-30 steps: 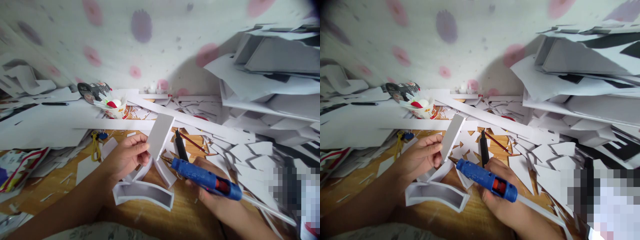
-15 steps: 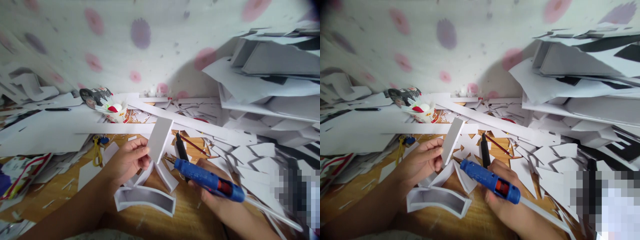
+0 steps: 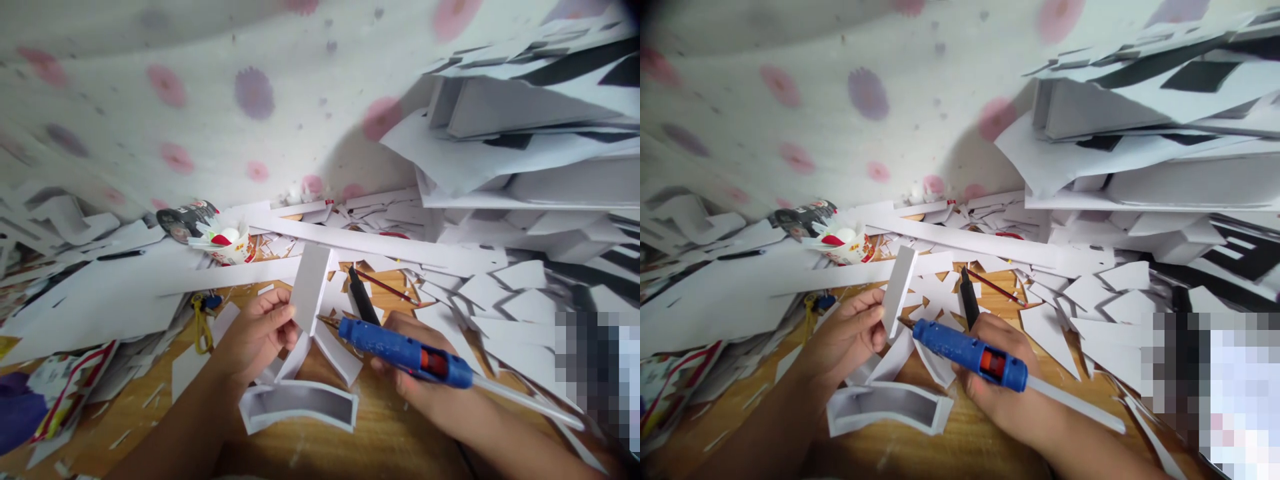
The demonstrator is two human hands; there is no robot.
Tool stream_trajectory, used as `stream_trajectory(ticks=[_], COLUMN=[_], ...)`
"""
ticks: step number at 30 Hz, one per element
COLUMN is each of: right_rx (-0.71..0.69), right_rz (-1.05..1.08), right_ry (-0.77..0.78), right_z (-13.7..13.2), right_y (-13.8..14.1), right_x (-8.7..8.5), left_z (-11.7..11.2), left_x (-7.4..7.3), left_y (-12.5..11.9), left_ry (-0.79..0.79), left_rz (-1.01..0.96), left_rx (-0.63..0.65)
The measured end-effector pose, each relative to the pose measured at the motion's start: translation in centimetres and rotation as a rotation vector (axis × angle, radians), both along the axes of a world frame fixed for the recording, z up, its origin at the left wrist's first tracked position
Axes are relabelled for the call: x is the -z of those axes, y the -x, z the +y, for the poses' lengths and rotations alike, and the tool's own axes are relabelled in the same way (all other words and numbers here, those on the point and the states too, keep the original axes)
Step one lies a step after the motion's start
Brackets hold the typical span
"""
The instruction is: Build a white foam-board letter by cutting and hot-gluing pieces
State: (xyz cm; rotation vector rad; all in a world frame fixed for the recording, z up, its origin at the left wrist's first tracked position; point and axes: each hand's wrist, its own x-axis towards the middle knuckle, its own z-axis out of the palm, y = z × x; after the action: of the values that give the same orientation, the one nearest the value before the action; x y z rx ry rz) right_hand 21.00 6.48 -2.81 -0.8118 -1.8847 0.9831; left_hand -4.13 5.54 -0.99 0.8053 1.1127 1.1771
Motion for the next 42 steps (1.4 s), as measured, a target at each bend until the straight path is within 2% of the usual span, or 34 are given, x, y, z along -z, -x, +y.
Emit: stream_trajectory(ticks=[9, 15, 28, 35, 42], right_rx=[0.018, 0.057, 0.077, 0.050, 0.094], right_rz=[0.019, 0.070, 0.029, 0.000, 0.034], right_ry=[0.042, 0.025, 0.043, -0.028, -0.024], right_z=[0.0, 0.1, 0.0, 0.1, 0.1], right_y=[0.0, -0.1, -0.4, -0.4, -0.3], right_x=[0.2, 0.6, 0.9, 0.2, 1.0], left_z=[-0.1, 0.1, 0.0, -0.1, -0.2], left_x=[-0.5, -0.4, -0.2, -0.3, -0.3], left_y=[0.0, -0.1, 0.0, 0.0, 0.0], left_ry=[0.029, 0.034, 0.041, 0.028, 0.035], left_rz=[0.030, 0.042, 0.045, 0.049, 0.048], left_rx=[0.043, 0.028, 0.039, 0.052, 0.056])
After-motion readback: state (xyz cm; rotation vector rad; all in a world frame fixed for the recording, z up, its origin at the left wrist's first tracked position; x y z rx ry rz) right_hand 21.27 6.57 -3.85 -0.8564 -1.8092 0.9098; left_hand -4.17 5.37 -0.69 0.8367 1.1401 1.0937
